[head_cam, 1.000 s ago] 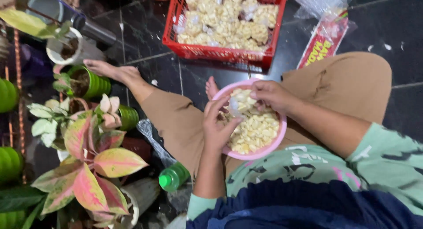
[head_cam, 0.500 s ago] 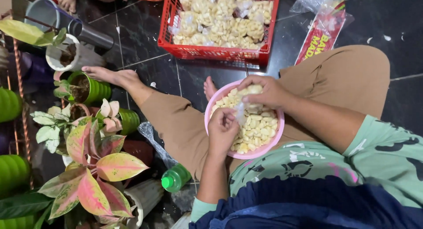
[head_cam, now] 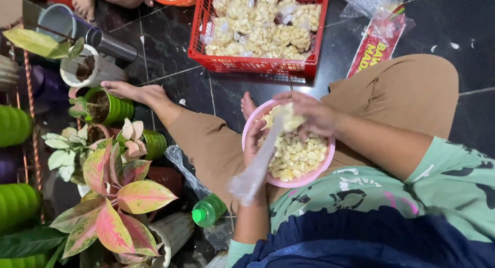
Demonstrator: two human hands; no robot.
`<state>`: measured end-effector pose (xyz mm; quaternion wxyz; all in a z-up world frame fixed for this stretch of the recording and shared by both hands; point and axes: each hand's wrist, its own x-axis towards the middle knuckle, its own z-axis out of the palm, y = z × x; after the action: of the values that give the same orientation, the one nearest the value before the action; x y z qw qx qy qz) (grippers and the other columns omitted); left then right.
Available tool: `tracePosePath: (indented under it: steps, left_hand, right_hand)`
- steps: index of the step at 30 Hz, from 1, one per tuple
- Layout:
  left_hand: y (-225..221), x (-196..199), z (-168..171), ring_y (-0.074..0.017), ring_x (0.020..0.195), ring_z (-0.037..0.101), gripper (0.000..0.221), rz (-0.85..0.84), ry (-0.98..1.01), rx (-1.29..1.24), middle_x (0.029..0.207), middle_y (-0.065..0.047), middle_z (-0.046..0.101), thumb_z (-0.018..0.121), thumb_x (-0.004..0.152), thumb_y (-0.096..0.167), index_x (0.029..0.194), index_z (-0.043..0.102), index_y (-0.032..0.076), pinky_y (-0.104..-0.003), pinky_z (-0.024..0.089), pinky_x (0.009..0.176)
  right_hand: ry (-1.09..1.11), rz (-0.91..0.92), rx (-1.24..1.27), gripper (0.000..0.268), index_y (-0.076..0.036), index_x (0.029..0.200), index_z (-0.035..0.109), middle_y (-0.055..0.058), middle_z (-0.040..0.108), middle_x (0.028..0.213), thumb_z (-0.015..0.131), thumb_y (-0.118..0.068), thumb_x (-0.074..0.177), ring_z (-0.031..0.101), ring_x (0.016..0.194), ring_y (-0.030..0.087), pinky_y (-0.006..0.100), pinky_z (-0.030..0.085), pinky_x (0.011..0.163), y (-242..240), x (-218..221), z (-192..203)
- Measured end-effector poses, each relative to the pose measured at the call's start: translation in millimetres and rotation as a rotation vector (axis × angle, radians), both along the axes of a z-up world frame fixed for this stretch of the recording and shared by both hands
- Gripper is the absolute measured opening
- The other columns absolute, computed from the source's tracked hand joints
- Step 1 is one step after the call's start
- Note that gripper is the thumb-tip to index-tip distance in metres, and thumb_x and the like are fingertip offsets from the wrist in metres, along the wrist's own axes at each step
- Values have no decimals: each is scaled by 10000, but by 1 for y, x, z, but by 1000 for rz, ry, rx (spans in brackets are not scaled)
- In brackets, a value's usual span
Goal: A person sitting on the floor is manually packaging peeled garlic cloves into small plastic bags and sorting pre-packaged bags from a red crate.
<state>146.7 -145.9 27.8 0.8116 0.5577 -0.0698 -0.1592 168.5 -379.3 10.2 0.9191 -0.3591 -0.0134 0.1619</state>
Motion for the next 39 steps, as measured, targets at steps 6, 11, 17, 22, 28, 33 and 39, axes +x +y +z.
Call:
tracePosePath:
  steps: [6,11,17,22,28,33,39]
  left_hand:
    - [-3,-8,-15,-228,1154,578,327,172,-131,327,1224,-134,646,727,915,118,1235,709,54,-380,465,1038]
    - [-12,-9,-17,-119,728,660,168,382,51,31,907,-73,671,576,1023,137,1154,610,38,-208,570,631]
    - [-12,-13,-2,-121,744,605,186,233,26,188,811,-34,635,751,829,-28,982,680,50,-291,549,695]
    - [17,3,1,-240,714,669,116,561,187,-308,848,-76,666,666,869,84,980,646,58,-377,575,598]
    - [59,7,32,-210,939,701,168,597,96,-496,1015,-50,715,678,892,207,1023,590,150,-465,627,824]
    - [72,5,35,-211,975,587,274,441,-173,-402,1053,-90,585,658,981,240,1182,551,88,-358,516,842]
    - [14,-16,61,-247,1196,573,698,116,-416,288,1319,-118,569,805,702,203,1327,537,47,-366,467,1079]
  right_hand:
    - [14,247,-60,681,-71,1479,374,264,724,790,686,-106,875,677,437,196,177,468,255,16,-21,0]
    - [36,208,-114,583,-12,1378,495,177,652,597,721,-217,881,610,338,136,160,426,228,10,-18,-1]
    - [-105,260,-183,696,35,1334,540,143,626,512,859,-126,736,560,309,130,177,388,231,13,-17,7]
    - [-169,173,-393,578,-38,1232,665,89,744,855,897,-127,710,670,664,89,217,541,485,-20,0,-7]
    - [-353,-99,-477,599,22,1187,686,81,673,793,852,-202,657,631,667,95,212,493,553,-69,-14,68]
    - [-573,-46,-720,560,6,1209,609,99,720,1093,763,-61,675,707,821,123,207,564,739,-103,-46,137]
    - [-658,-32,-1212,532,-116,1145,677,22,774,952,834,-140,637,732,708,154,272,568,654,-48,-53,169]
